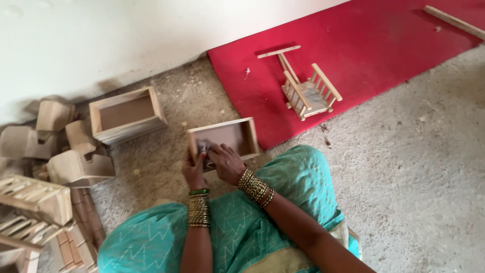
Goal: The person sits on the floor and wipes wooden toy furniture parts one at a time with a cloth, placing each cleaned piece on a red mat. They then fit a rectangular wooden box part onto a small wooden cradle frame and continue wiping remaining pieces.
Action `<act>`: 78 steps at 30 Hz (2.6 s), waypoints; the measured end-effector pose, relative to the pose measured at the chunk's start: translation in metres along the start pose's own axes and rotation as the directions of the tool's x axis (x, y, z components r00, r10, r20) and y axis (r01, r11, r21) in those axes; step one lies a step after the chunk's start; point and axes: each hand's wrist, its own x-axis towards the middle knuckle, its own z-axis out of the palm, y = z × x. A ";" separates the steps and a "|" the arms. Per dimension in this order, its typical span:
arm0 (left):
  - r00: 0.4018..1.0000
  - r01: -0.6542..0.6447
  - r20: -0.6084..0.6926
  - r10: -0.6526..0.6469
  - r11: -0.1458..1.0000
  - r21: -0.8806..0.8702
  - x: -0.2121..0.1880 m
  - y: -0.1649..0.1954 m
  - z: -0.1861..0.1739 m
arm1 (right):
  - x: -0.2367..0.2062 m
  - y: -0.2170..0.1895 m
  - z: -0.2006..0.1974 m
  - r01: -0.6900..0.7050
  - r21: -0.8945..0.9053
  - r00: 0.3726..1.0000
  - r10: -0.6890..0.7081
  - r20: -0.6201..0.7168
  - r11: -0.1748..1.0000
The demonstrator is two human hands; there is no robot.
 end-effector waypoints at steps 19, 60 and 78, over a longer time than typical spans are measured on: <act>0.959 0.233 0.247 -0.140 0.885 -0.403 0.015 0.024 -0.029 | 0.004 0.089 -0.036 -0.324 -0.221 0.944 0.329 -0.013 0.920; 0.858 -0.364 0.420 0.295 -0.226 0.904 0.168 0.092 -0.059 | 0.032 0.179 -0.051 -0.517 -0.010 0.792 0.474 -0.384 0.856; 0.987 0.126 0.010 -0.159 0.741 -0.660 0.056 0.062 0.003 | 0.024 0.120 -0.042 -0.253 0.064 0.898 0.259 -0.355 0.965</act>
